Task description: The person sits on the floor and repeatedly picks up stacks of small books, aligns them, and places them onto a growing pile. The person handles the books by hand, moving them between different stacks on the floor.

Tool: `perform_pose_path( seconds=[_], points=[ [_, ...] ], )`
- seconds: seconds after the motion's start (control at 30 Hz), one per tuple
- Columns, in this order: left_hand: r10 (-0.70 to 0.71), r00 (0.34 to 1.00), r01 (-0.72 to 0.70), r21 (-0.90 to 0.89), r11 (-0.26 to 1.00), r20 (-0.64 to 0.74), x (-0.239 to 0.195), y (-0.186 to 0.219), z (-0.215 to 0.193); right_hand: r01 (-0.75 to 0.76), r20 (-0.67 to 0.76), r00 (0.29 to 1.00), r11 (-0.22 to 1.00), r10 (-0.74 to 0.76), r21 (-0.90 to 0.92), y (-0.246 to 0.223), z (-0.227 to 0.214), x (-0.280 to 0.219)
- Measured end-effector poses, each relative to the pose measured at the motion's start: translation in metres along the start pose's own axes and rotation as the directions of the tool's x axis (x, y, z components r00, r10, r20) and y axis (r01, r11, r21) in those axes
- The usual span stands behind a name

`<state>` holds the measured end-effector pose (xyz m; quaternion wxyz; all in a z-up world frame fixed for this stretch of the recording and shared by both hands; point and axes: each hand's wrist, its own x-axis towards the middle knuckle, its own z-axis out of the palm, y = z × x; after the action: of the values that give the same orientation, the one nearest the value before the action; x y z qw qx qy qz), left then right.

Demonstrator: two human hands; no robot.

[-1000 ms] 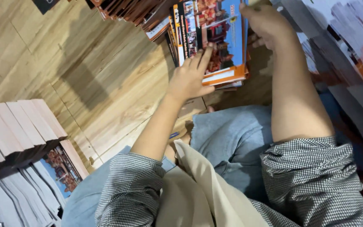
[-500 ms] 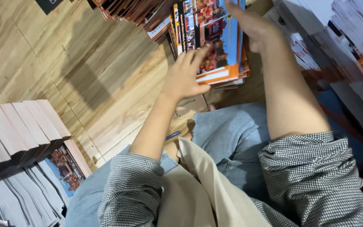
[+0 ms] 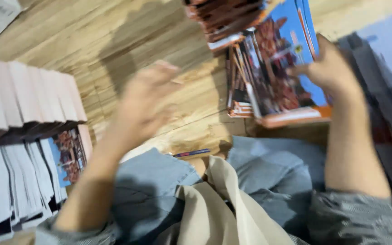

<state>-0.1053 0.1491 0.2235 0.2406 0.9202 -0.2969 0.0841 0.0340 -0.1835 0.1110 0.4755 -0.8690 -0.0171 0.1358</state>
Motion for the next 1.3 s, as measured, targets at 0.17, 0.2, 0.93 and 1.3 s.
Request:
perform_pose_path(
  seconds=[0.17, 0.2, 0.93, 1.3],
  points=[
    [-0.17, 0.84, 0.137, -0.101, 0.985, -0.516, -0.089, 0.021, -0.081, 0.236, 0.279, 0.96, 0.652, -0.038, -0.721, -0.053, 0.029, -0.034],
    [-0.265, 0.756, 0.189, -0.187, 0.964, -0.598, -0.107, 0.022, -0.089, 0.346, 0.376, 0.926, 0.493, -0.04, -0.798, -0.068, 0.042, -0.044],
    [-0.68, 0.564, -0.056, -0.843, 0.536, -0.47, -0.341, -0.169, 0.077, 0.858, 0.629, 0.437, 0.089, -0.643, -0.505, -0.137, 0.385, -0.085],
    [-0.815, 0.254, 0.216, -0.791, 0.573, -0.521, -0.328, -0.157, 0.08, 0.633, 0.517, 0.774, 0.45, -0.365, -0.63, -0.142, 0.352, -0.091]
  ],
)
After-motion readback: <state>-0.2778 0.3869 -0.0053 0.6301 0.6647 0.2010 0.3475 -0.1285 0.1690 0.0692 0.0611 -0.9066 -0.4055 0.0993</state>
